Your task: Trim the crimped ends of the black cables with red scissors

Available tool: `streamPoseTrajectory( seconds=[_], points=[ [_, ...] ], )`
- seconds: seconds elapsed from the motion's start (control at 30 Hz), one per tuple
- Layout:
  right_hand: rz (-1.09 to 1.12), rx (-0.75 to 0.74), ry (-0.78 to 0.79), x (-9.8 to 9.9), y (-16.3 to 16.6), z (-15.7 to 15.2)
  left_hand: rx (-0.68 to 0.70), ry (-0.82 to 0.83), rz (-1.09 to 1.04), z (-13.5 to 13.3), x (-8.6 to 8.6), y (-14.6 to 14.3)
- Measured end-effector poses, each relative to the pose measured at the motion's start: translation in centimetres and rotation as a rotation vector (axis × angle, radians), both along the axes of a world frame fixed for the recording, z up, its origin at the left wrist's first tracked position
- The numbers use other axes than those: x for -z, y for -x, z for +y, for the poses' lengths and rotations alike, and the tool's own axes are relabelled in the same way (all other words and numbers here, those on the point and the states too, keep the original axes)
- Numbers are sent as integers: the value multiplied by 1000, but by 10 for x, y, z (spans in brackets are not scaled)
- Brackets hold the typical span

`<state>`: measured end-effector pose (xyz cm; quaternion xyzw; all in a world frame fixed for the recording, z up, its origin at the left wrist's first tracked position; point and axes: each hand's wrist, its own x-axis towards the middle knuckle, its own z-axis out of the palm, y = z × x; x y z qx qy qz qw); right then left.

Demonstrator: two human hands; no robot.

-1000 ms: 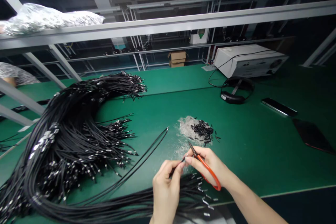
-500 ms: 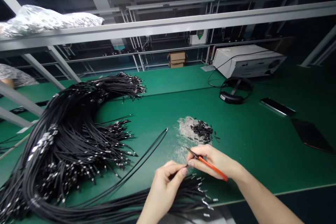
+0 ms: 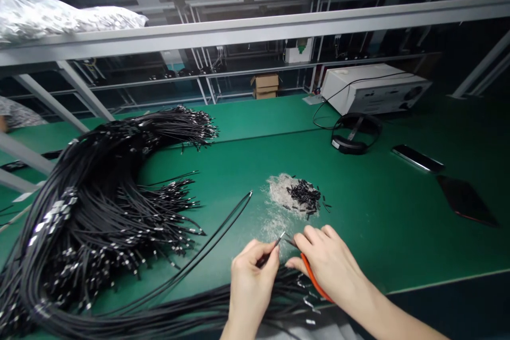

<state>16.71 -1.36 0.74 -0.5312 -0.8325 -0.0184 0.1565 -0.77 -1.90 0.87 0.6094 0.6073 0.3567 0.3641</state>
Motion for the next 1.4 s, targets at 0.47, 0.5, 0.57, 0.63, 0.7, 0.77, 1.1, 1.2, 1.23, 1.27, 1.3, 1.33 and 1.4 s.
streamPoseTrajectory(
  seconds=[0.47,0.5,0.57,0.63,0.7,0.77,1.1,1.2,1.23,1.27,1.3,1.33,1.4],
  points=[
    [-68,-16,-22,-2,6,8,-25,-29,61,3,-3,-5],
    [-40,-19,-21,-2,5,9,-25,-24,45,2,-3,-4],
    [26,-3,-24,-2,4,10,-31,1,4,2,-4,-3],
    [59,41,-34,-2,5,9,-44,55,-50,2,-5,-2],
    [51,78,-41,1,7,7,-64,126,-113,2,-6,-2],
    [36,85,-44,5,11,4,-80,193,-173,3,-5,-2],
    [-7,142,-147,15,24,2,-103,250,-204,5,-9,-3],
    [-21,144,-147,15,24,2,-106,255,-211,5,-10,-4],
    [-22,142,-148,15,23,2,-106,257,-211,4,-10,-4],
    [-23,137,-148,14,24,1,-107,258,-209,4,-10,-4],
    [-22,131,-147,14,24,1,-108,257,-206,4,-10,-4],
    [-21,124,-146,14,24,1,-110,256,-203,4,-10,-4],
    [-17,111,-143,12,23,2,-112,254,-196,3,-10,-5]
  ],
)
